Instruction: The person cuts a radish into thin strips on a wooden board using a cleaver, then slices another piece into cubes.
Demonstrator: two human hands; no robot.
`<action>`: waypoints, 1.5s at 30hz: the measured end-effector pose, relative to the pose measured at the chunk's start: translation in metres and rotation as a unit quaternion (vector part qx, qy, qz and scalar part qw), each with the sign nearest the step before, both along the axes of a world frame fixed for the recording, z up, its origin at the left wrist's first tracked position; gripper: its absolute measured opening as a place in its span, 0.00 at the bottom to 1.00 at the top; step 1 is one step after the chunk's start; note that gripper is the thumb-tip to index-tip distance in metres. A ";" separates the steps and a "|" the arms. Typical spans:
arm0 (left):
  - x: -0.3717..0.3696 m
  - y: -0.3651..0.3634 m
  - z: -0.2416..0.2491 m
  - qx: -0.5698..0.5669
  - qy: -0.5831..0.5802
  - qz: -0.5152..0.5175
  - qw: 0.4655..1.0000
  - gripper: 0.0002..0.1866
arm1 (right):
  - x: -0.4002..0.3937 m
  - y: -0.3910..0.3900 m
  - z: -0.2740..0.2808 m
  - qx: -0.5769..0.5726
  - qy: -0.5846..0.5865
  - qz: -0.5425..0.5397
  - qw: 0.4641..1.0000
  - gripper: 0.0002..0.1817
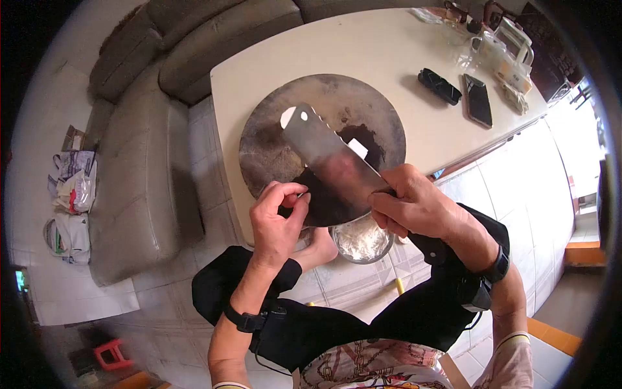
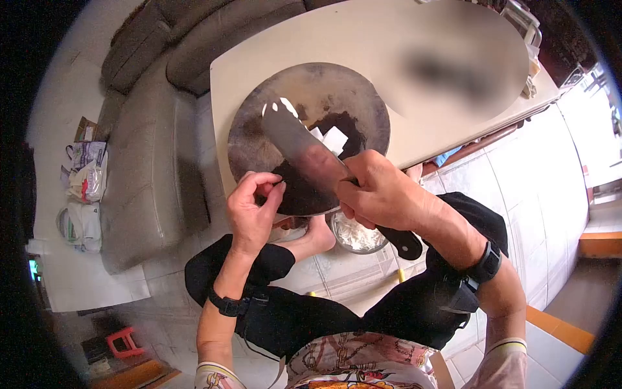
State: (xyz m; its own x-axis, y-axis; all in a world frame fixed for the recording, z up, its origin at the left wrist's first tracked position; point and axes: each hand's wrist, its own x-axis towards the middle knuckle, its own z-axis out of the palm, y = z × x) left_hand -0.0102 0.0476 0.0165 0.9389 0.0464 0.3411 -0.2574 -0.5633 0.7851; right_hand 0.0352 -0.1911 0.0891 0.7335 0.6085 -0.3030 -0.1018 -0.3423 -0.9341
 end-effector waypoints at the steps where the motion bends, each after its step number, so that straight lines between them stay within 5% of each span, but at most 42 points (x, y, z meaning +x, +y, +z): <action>1: 0.002 0.001 -0.004 0.000 -0.004 0.001 1.000 0.09 | 0.001 -0.001 0.000 0.000 -0.004 0.001 1.000 0.12; 6: 0.011 0.000 0.006 -0.342 0.157 0.007 0.926 0.14 | -0.002 0.000 -0.005 0.061 0.067 -0.037 0.995 0.12; 13: 0.017 0.000 0.015 -0.548 0.266 -0.072 0.790 0.23 | 0.004 0.002 -0.017 0.149 0.172 -0.065 0.972 0.11; 17: 0.024 -0.001 0.008 -0.551 0.270 -0.086 0.785 0.25 | 0.005 0.010 -0.019 0.142 0.173 -0.074 0.972 0.10; 25: 0.032 -0.005 0.020 -0.440 0.195 0.006 0.877 0.19 | 0.011 -0.003 -0.010 0.142 0.143 -0.132 0.971 0.10; 27: 0.036 0.000 0.013 -0.374 0.156 0.034 0.914 0.17 | 0.013 -0.013 -0.008 0.225 -0.084 -0.078 0.968 0.12; 28: 0.039 0.004 0.006 -0.308 0.119 0.063 0.942 0.15 | 0.013 -0.014 0.005 0.231 0.065 -0.139 0.961 0.14; 31: 0.044 0.018 -0.016 -0.336 0.086 0.130 0.929 0.10 | 0.036 -0.028 -0.019 0.325 0.112 -0.175 0.923 0.13; 37: 0.043 0.029 -0.023 -0.365 0.072 0.129 0.919 0.14 | 0.044 -0.037 -0.005 0.384 0.139 -0.250 0.878 0.08; 45: 0.050 0.029 -0.021 -0.325 0.112 0.151 0.927 0.12 | 0.034 -0.039 0.007 0.375 0.120 -0.261 0.881 0.09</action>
